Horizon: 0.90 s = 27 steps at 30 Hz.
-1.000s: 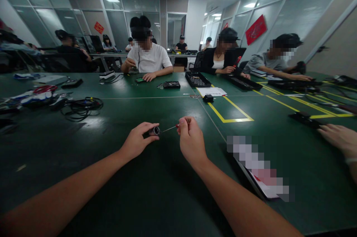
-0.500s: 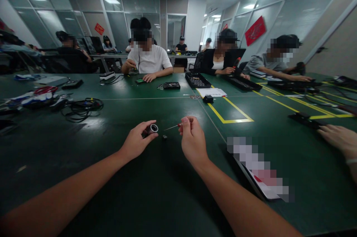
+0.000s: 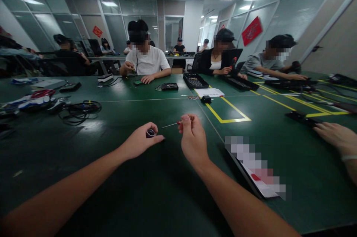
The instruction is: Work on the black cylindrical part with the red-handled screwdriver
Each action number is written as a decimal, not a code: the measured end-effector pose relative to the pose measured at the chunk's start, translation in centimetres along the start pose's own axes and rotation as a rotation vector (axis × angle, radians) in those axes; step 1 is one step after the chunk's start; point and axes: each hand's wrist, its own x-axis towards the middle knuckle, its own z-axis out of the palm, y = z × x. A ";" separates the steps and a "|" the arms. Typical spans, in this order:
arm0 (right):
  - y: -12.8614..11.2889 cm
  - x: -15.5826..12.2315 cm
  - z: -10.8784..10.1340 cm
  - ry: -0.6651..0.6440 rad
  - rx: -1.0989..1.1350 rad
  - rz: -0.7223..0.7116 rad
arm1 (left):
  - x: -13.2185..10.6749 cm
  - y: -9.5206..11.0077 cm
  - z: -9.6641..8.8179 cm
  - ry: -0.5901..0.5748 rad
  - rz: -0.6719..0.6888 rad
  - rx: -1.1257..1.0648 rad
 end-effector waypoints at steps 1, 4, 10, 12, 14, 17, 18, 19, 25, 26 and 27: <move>-0.1 0.0 0.0 0.000 -0.003 0.001 | 0.1 0.0 0.0 -0.035 0.004 0.081; -0.2 0.0 0.0 -0.006 -0.011 -0.001 | 0.8 -0.4 0.5 -0.094 -0.002 0.253; -0.1 -0.1 0.0 -0.036 -0.031 -0.005 | 2.7 -1.1 2.0 -0.108 0.000 0.523; -0.1 0.0 0.0 -0.043 -0.036 -0.008 | 3.1 -1.1 2.1 -0.113 0.045 0.542; -0.1 0.0 0.0 -0.049 -0.041 -0.006 | 3.4 -1.3 2.0 -0.109 0.093 0.530; -0.1 0.0 0.0 -0.056 -0.040 -0.004 | 3.4 -1.7 1.3 -0.097 0.128 0.446; -0.1 0.0 0.0 -0.058 -0.040 -0.005 | 3.4 -1.9 0.8 -0.101 0.117 0.400; -0.1 0.0 0.0 -0.061 -0.041 -0.008 | 3.3 -2.1 0.3 -0.116 0.087 0.341; 0.2 0.1 0.1 -0.062 -0.035 -0.011 | 2.3 -4.3 -6.1 -0.076 -0.214 -0.099; 0.2 0.1 0.1 -0.064 -0.030 -0.011 | 1.9 -4.9 -7.6 -0.010 -0.258 -0.155; 0.3 0.1 0.1 -0.066 -0.025 -0.011 | 1.4 -5.4 -9.2 0.078 -0.297 -0.212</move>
